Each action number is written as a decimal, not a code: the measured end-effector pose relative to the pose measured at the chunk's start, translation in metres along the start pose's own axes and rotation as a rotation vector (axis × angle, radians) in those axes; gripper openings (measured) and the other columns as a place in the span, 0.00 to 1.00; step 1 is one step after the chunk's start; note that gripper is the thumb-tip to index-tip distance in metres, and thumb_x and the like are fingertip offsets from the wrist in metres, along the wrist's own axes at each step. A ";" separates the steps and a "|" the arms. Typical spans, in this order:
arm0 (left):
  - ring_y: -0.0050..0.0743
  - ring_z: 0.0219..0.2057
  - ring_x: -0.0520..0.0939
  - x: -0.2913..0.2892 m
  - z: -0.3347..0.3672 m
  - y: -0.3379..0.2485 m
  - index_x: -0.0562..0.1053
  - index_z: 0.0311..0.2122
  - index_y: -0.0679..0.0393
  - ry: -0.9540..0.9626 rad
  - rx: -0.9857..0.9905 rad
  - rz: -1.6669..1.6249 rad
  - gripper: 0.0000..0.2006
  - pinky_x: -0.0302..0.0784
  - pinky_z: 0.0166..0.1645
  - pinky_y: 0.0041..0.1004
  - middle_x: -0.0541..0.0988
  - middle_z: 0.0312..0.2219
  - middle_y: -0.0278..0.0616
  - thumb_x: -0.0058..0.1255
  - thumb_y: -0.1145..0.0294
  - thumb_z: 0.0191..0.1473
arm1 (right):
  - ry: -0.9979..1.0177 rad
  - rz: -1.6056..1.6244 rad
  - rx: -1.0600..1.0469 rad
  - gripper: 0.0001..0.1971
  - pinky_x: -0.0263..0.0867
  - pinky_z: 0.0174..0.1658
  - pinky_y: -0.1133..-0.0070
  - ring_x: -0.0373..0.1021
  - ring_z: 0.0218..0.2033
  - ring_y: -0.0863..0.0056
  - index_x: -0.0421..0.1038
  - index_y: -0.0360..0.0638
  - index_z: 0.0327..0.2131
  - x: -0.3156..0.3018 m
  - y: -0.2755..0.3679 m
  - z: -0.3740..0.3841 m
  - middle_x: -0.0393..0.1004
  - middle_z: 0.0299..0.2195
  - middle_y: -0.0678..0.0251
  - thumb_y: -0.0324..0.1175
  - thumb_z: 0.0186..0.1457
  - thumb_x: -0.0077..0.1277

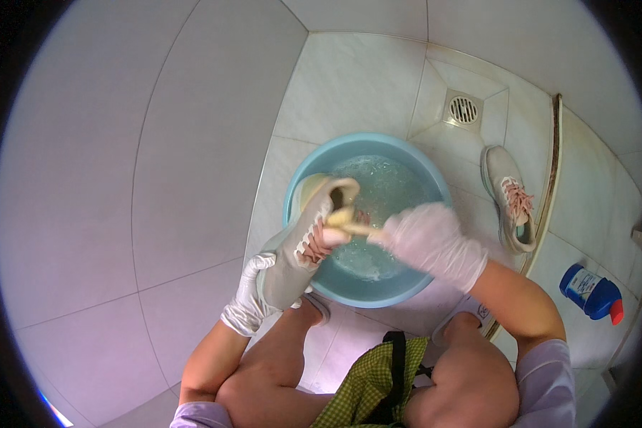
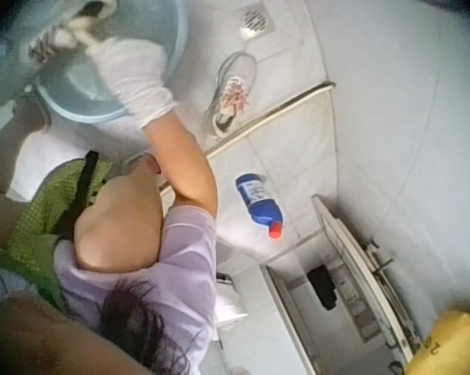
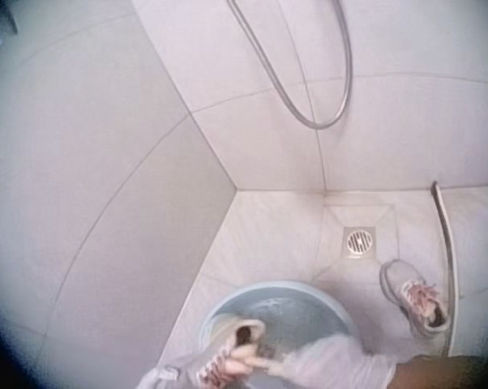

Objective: The person washes a pair of shoes in a basin of soapy water by scrubbing the exterior and soles with a brush.

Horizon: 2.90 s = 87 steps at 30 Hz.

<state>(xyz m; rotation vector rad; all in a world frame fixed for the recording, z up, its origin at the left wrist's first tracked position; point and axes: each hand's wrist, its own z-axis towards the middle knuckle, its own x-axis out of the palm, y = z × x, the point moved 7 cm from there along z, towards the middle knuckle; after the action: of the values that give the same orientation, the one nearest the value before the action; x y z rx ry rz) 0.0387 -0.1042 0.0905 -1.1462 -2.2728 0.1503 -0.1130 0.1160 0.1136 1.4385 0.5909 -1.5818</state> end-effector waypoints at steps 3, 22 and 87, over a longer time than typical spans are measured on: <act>0.63 0.37 0.79 0.013 0.000 0.007 0.58 0.59 0.63 0.080 -0.019 0.079 0.39 0.80 0.29 0.52 0.72 0.43 0.62 0.49 0.51 0.44 | -0.026 0.042 -0.060 0.20 0.62 0.14 0.72 0.67 0.11 0.70 0.69 0.50 0.16 0.007 -0.017 0.005 0.65 0.09 0.67 0.52 0.53 0.48; 0.45 0.39 0.79 -0.004 -0.018 -0.008 0.62 0.56 0.65 -0.100 0.068 0.135 0.34 0.80 0.36 0.40 0.75 0.41 0.54 0.53 0.60 0.43 | 0.158 0.060 0.028 0.10 0.65 0.19 0.71 0.71 0.17 0.66 0.73 0.51 0.30 0.025 -0.035 0.008 0.69 0.16 0.65 0.42 0.55 0.46; 0.62 0.39 0.77 0.033 0.035 0.029 0.56 0.61 0.50 0.314 -0.353 -0.069 0.39 0.77 0.31 0.48 0.70 0.46 0.55 0.53 0.58 0.41 | 0.148 -0.007 0.202 0.10 0.62 0.21 0.70 0.70 0.18 0.66 0.69 0.46 0.22 -0.063 -0.049 -0.038 0.67 0.14 0.64 0.37 0.54 0.50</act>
<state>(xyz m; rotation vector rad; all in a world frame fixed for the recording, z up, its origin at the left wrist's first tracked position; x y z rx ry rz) 0.0242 -0.0554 0.0663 -1.1660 -2.0988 -0.4449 -0.1390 0.1894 0.1555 1.7165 0.5332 -1.5858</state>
